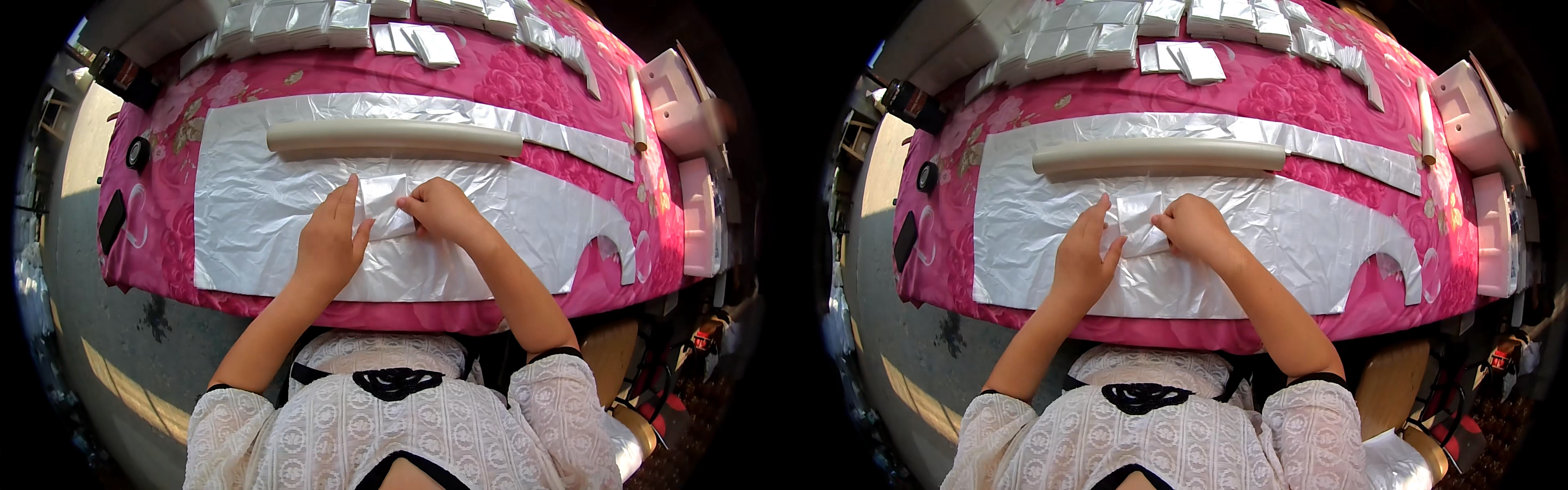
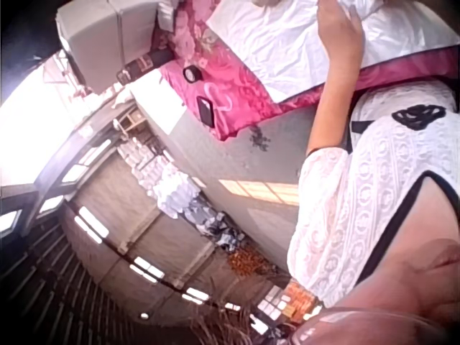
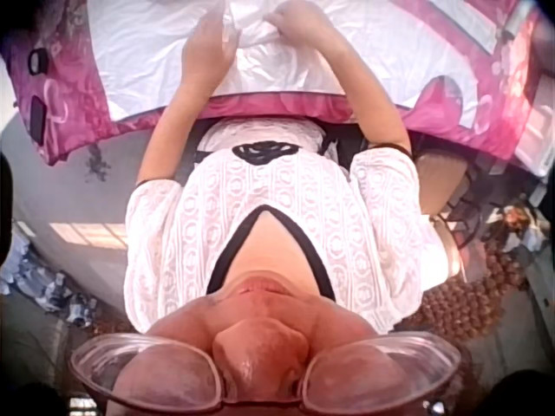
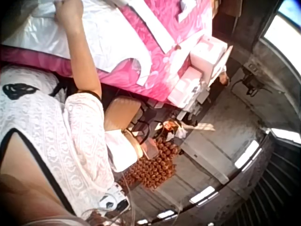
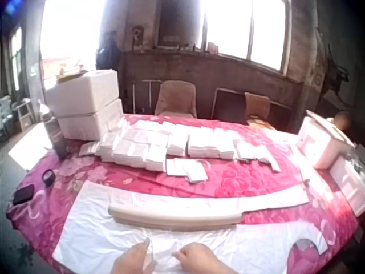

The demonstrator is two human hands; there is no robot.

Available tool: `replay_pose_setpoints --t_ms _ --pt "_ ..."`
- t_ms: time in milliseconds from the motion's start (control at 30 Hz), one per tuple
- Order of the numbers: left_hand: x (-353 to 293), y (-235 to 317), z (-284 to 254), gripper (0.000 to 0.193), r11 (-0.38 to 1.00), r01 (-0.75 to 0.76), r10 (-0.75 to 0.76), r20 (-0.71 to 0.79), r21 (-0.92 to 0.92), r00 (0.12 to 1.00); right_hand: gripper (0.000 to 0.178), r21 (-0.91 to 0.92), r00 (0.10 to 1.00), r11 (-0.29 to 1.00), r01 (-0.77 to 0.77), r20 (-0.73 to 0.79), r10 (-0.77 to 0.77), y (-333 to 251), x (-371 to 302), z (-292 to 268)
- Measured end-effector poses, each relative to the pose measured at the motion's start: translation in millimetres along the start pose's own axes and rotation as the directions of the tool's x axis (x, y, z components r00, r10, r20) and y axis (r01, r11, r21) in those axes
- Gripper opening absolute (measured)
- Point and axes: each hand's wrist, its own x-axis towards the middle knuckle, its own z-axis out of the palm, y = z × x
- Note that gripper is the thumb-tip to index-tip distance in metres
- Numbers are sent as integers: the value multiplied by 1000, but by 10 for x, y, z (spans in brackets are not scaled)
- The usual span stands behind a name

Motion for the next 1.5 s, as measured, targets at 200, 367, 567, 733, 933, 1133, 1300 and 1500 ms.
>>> replay_pose_setpoints --t_ms 200,367,567,733,933,1133,1300,1500 --pt "39 34 252 79 944 -265 238 151 194 959 36 6 1000 1000 8 19 -8 -40 29 -32" --pt "43 -16 428 104 949 -179 121 224 260 967 32 8 1000 1000 -5 -10 5 -30 1 -19" --pt "17 -35 437 111 945 -174 102 257 276 961 23 -295 966 951 90 -207 -156 9 -292 75" --pt "-60 -11 313 105 962 -168 152 91 213 984 39 -527 791 779 341 -287 -541 24 -310 176" --pt "-931 -21 -291 24 304 715 -264 666 -629 698 61 -575 648 592 565 -134 -749 22 108 664" --pt "-1685 -153 -218 30 -192 815 -487 774 -547 405 65 -257 734 705 661 28 -678 -243 -646 1516" --pt "-1503 -83 -361 13 399 847 -551 647 -351 528 38 -300 586 541 786 84 -806 -235 -763 1534" --pt "-763 217 -704 21 994 -20 36 145 -109 989 7 -209 544 509 835 166 -823 -156 -455 328"
